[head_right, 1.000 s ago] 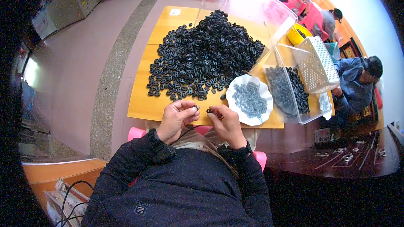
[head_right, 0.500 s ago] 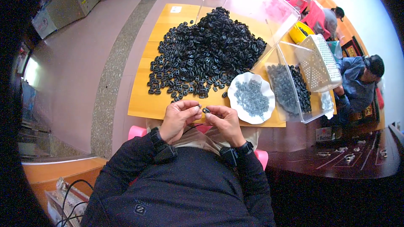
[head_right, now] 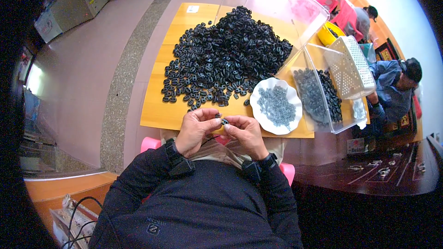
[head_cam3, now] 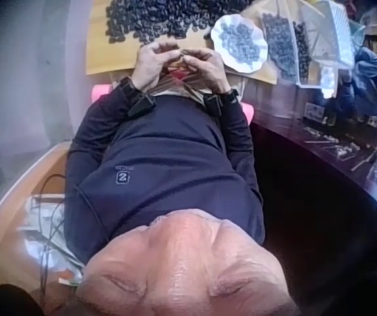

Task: The person picks up a black plastic toggle and a metal spring by hand, inserts the spring into the toggle, and places the assembled piece into a plastic container.

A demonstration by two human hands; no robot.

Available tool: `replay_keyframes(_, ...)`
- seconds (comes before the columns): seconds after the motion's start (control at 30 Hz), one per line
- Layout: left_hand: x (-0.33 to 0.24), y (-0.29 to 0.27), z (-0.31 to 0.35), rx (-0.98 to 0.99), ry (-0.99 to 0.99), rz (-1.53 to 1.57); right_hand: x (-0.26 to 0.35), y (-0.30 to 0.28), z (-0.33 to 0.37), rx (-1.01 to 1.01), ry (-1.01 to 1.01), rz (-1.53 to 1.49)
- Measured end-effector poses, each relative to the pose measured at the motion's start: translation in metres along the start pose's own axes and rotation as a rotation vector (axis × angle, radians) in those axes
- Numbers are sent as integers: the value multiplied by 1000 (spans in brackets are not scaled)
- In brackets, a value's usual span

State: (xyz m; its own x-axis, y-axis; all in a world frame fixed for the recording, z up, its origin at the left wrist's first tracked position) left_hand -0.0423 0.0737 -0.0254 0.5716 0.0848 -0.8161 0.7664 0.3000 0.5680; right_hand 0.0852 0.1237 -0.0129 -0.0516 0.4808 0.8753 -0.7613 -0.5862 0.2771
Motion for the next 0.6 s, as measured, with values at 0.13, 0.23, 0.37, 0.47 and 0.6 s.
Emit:
replay_keyframes(0.13,1,1,1,4,-6,26,-3,-3,0,8,27,-66)
replay_keyframes(0.23,2,3,2,6,-18,40,-6,-6,-2,8,20,-112)
replay_keyframes(0.37,0,6,5,2,-22,44,-6,-5,-2,14,16,-166)
replay_keyframes(0.47,2,6,4,4,-29,53,-7,-4,-3,9,12,-188)
replay_keyframes(0.6,4,6,4,0,-29,93,-8,-3,-4,7,-29,-153)
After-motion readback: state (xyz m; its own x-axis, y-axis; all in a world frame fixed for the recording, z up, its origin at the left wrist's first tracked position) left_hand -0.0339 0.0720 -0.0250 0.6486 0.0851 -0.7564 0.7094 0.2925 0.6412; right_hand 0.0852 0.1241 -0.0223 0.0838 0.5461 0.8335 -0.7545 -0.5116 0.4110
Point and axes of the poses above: each hand's wrist, its own z-axis away from the middle knuckle, its own y-axis out of the palm, x = y × z, the point moved 9 cm from there along -z, towards the middle knuckle, and after that the axes turned 12 degrees about y, right-handed, at the moved point
